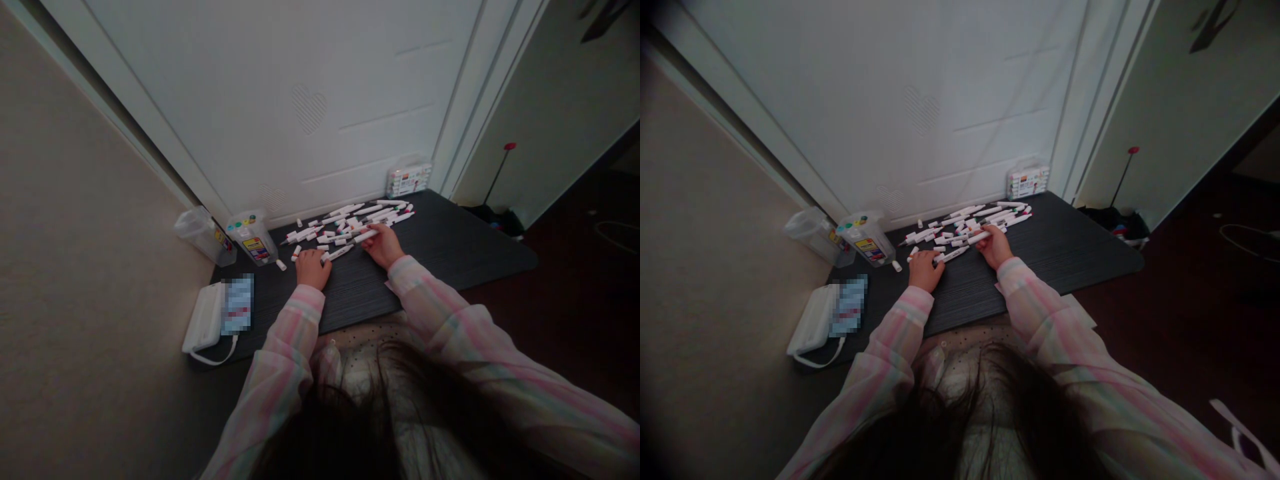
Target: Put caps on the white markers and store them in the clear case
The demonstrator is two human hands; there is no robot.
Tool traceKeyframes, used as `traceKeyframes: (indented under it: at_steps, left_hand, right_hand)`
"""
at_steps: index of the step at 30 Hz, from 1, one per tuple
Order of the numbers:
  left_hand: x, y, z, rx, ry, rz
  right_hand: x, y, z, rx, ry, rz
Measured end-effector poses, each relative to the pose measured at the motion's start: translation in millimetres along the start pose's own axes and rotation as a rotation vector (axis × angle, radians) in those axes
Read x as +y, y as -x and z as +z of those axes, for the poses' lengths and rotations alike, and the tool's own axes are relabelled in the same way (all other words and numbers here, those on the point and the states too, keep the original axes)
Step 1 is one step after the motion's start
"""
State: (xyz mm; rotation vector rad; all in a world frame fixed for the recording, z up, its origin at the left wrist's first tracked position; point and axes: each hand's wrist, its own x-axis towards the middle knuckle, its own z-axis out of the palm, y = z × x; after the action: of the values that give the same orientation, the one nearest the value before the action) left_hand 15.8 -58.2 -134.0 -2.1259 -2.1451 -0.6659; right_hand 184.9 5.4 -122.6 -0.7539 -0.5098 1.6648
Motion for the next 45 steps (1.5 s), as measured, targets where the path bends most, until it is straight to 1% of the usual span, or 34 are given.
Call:
traceKeyframes:
  at_steps: [25, 45]
  left_hand:
    - [-2.8, -1.4, 1.8, 0.004, 0.009, 0.025]
    - [-3.3, -1.8, 1.8, 0.002, 0.02, 0.025]
  right_hand:
    - [-1.2, 1.4, 1.9, 0.001, -0.001, -0.014]
    - [1.8, -4.9, -2.9, -0.027, -0.003, -0.012]
